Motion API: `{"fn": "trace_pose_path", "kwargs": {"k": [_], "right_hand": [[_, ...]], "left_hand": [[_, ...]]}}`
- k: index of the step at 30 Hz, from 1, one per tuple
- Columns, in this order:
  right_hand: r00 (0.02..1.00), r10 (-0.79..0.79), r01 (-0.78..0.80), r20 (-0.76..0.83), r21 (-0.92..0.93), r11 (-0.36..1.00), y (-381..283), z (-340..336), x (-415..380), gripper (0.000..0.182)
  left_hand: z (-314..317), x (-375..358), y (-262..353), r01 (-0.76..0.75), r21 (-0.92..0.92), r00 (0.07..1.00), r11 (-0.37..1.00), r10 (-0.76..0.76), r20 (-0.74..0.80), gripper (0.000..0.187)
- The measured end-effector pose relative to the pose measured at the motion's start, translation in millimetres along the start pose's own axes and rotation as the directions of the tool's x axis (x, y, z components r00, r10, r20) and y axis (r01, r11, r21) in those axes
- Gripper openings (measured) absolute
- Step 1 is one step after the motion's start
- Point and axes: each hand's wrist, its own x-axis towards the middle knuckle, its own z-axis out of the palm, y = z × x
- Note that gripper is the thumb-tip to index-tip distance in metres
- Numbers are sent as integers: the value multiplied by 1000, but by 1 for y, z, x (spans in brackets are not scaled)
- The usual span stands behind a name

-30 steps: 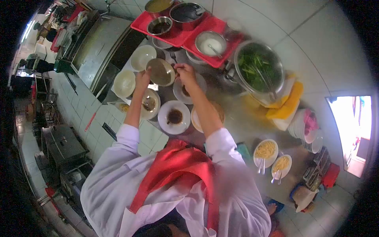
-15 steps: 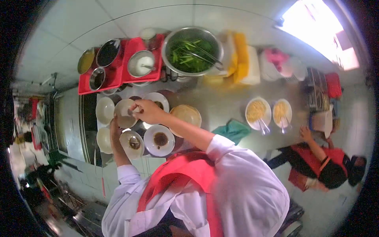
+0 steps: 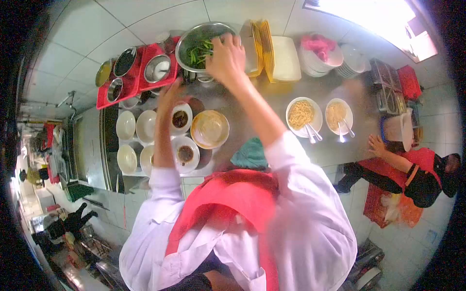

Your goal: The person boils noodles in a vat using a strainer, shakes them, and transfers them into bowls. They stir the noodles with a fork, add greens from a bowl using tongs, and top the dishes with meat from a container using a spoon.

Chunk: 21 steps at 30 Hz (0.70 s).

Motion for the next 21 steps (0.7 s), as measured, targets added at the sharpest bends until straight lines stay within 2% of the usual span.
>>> {"fn": "trace_pose_path", "kwargs": {"k": [1, 2, 3, 4, 5, 6, 7, 8, 9, 10, 11, 12, 13, 15, 17, 18, 19, 21], "right_hand": [[991, 27, -9, 134, -133, 991, 5, 25, 19, 28], [964, 68, 3, 257, -266, 964, 13, 47, 31, 27], [966, 52, 15, 253, -255, 967, 23, 56, 36, 27], [881, 15, 92, 473, -201, 975, 29, 58, 44, 23], [748, -33, 161, 663, -133, 978, 36, 59, 52, 20], [751, -61, 185, 658, -121, 975, 41, 47, 55, 20], [770, -98, 230, 631, -130, 965, 47, 26, 51, 18], [782, -135, 269, 609, -135, 954, 54, 3, 42, 17], [739, -193, 311, 645, -73, 947, 61, -29, 39, 17], [753, -261, 332, 605, -6, 943, 73, -54, 31, 17], [739, -302, 350, 602, 40, 936, 88, -67, 21, 20], [684, -367, 381, 631, 121, 917, 94, -98, 11, 25], [670, -374, 378, 642, 139, 915, 107, -105, -3, 25], [648, -515, 460, 561, 251, 852, 131, -115, -27, 24], [637, -522, 460, 567, 263, 848, 142, -123, -48, 19], [579, -527, 475, 623, 267, 838, 148, -126, -57, 16], [519, -529, 493, 672, 271, 827, 154, -129, -65, 14], [474, -531, 491, 702, 290, 822, 174, -133, -85, 9]], "left_hand": [[25, 28, -9, 66, -136, 996, 989, -57, 63, 61], [52, 29, 1, -11, -189, 1000, 982, 16, 24, 57], [72, 28, 11, -91, -239, 996, 967, 90, -18, 53], [78, 38, 9, -110, -240, 994, 964, 105, -33, 53], [84, 48, 6, -157, -249, 984, 956, 129, -122, 44], [88, 52, 4, -202, -261, 965, 944, 146, -217, 35], [94, 40, 8, -218, -269, 957, 938, 151, -247, 35], [102, 17, 14, -296, -169, 917, 940, 230, -327, 26], [109, -5, 19, -360, -52, 866, 931, 313, -390, 20], [115, -25, 22, -361, -43, 856, 931, 313, -411, 20], [120, -47, 20, -395, 58, 826, 917, 382, -414, 19], [126, -66, 13, -417, 157, 799, 895, 444, -405, 17], [128, -76, -3, -398, 163, 801, 903, 429, -417, 17], [136, -95, -39, -338, 382, 761, 860, 488, -427, 17], [173, -145, -34, -241, 355, 785, 903, 397, -477, 19], [187, -163, -37, -339, 400, 744, 851, 503, -439, 19], [195, -169, -54, -318, 307, 776, 897, 433, -460, 18], [208, -186, -75, -193, 104, 858, 976, 219, -465, 17]]}}
